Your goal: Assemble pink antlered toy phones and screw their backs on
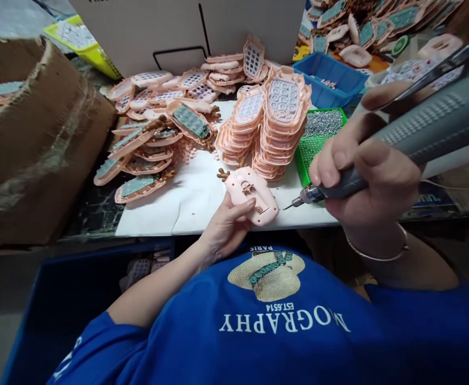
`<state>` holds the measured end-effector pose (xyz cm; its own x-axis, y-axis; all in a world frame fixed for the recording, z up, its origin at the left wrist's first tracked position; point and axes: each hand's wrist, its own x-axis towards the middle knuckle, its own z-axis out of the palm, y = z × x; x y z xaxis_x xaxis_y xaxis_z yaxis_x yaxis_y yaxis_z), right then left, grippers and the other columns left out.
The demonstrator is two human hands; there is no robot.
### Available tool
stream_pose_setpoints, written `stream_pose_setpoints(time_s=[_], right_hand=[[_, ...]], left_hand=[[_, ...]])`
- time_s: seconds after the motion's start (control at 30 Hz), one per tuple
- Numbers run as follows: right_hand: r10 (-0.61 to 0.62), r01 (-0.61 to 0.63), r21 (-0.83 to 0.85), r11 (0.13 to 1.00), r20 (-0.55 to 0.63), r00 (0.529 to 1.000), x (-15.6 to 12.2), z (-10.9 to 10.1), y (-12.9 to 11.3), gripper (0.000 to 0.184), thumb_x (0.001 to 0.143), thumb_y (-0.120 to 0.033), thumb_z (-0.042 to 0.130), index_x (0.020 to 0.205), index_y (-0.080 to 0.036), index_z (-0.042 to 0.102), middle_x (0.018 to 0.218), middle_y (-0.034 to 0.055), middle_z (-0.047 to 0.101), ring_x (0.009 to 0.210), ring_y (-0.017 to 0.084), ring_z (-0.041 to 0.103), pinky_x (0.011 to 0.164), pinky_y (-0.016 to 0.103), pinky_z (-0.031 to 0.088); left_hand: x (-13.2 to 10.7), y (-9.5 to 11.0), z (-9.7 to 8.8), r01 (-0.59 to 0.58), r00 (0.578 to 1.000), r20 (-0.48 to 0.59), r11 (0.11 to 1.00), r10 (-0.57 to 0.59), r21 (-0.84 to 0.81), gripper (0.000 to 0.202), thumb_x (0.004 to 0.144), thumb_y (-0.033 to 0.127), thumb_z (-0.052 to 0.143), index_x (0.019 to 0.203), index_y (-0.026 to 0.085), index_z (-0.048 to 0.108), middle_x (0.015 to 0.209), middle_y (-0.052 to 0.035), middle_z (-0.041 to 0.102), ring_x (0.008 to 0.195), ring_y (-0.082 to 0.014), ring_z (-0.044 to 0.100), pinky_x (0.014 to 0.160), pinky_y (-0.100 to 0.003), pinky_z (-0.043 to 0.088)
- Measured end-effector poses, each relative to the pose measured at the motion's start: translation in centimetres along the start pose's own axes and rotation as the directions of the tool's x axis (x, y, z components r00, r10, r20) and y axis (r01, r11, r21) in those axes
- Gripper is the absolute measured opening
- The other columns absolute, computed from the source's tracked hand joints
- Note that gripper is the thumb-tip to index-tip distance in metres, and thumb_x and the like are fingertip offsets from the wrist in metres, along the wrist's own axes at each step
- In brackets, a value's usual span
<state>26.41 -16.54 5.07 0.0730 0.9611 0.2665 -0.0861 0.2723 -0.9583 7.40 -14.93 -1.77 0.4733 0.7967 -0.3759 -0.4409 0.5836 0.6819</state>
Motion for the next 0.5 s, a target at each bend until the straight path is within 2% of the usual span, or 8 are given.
stream_pose_setpoints(time_s=[0.07,0.13,0.23,0.3,0.5], right_hand=[[-0.032,0.032,0.002,1.0,-0.002,1.0,0.1,0.8,-0.1,0.043,0.076,-0.061,0.076,0.107,-0.036,0.06,0.059,-0.0036,0.055,0.06,0.022,0.064,0.054,0.039,0.054],[-0.117,0.118,0.031,0.993,-0.037,0.992,0.3,1.5,-0.1,0.035,0.079,-0.052,0.077,0.105,-0.035,0.061,0.059,-0.0051,0.053,0.053,0.019,0.06,0.05,0.036,0.051],[-0.292,0.304,0.109,0.946,-0.113,0.95,0.6,2.4,0.1,0.023,0.08,-0.034,0.076,0.1,-0.032,0.064,0.059,-0.0065,0.051,0.043,0.013,0.05,0.042,0.031,0.042],[-0.351,0.368,0.139,0.919,-0.13,0.927,0.7,2.8,0.3,0.021,0.079,-0.027,0.075,0.097,-0.03,0.066,0.06,-0.0066,0.051,0.04,0.012,0.045,0.039,0.03,0.037],[-0.29,0.307,0.139,0.942,-0.127,0.949,0.2,3.3,0.6,0.025,0.079,-0.027,0.076,0.101,-0.031,0.066,0.062,-0.007,0.053,0.043,0.013,0.049,0.044,0.03,0.044]], left_hand=[[-0.1,0.0,0.0,-0.003,1.0,0.005,1.0,0.003,0.001,0.052,0.073,0.015,0.079,0.121,0.021,0.061,0.12,-0.006,0.071,0.11,-0.0236,0.068,0.097,-0.039,0.055],[-0.1,0.1,-0.1,-0.009,1.0,0.017,1.0,0.009,-0.003,0.051,0.073,0.015,0.079,0.121,0.021,0.061,0.122,-0.0064,0.07,0.113,-0.0248,0.066,0.098,-0.04,0.055],[-0.1,0.0,-0.1,-0.015,0.999,0.044,1.0,0.016,-0.017,0.052,0.074,0.016,0.079,0.123,0.022,0.06,0.123,-0.0062,0.07,0.117,-0.0259,0.065,0.101,-0.042,0.054],[-0.1,0.0,-0.2,-0.012,0.998,0.069,1.0,0.014,-0.026,0.053,0.075,0.016,0.078,0.124,0.022,0.06,0.123,-0.006,0.07,0.117,-0.0256,0.065,0.103,-0.043,0.053],[0.0,-0.1,-0.1,-0.019,0.997,0.068,1.0,0.02,-0.016,0.052,0.076,0.015,0.077,0.125,0.023,0.06,0.121,-0.0048,0.07,0.107,-0.0217,0.068,0.099,-0.041,0.054]])
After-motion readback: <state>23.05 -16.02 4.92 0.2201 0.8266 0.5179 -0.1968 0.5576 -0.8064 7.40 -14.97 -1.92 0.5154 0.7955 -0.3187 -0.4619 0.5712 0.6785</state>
